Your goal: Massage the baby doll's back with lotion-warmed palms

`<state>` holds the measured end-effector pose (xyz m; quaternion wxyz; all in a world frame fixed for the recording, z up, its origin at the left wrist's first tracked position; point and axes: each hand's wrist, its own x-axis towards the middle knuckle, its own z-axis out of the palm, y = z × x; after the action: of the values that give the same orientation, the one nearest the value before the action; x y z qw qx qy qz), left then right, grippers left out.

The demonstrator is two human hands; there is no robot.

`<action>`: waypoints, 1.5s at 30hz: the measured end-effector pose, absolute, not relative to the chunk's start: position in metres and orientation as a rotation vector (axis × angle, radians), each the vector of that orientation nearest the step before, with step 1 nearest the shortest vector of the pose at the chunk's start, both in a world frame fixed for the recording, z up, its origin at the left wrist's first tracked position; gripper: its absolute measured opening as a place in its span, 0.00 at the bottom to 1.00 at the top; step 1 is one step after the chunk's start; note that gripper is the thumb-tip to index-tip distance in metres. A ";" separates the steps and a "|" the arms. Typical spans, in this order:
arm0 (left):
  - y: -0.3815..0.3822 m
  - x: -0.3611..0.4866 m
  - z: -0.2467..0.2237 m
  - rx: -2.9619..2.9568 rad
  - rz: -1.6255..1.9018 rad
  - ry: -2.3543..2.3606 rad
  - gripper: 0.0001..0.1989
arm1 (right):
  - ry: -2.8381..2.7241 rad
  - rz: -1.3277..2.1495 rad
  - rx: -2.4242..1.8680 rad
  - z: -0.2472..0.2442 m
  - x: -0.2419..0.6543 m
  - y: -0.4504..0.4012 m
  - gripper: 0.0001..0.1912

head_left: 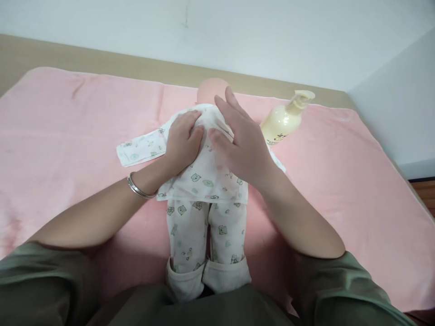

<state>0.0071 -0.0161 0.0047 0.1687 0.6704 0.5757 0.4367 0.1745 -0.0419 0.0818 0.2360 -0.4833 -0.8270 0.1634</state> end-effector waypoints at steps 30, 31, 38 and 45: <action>-0.018 0.008 0.009 1.900 1.197 1.648 0.22 | -2.170 0.228 -1.322 0.047 0.166 -0.031 0.27; -0.018 0.008 0.009 1.900 1.202 1.645 0.22 | -2.131 0.196 -1.278 0.050 0.168 -0.032 0.28; -0.016 0.007 0.005 1.907 1.217 1.653 0.22 | -2.180 0.235 -1.357 0.041 0.169 -0.021 0.28; -0.016 0.008 0.003 1.909 1.215 1.669 0.23 | -2.254 0.278 -1.404 0.031 0.162 -0.014 0.28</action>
<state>0.0077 -0.0159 0.0033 0.1641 0.6698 0.5856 0.4261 0.1624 -0.0143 0.0310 0.2338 -0.5113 -0.8208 0.1012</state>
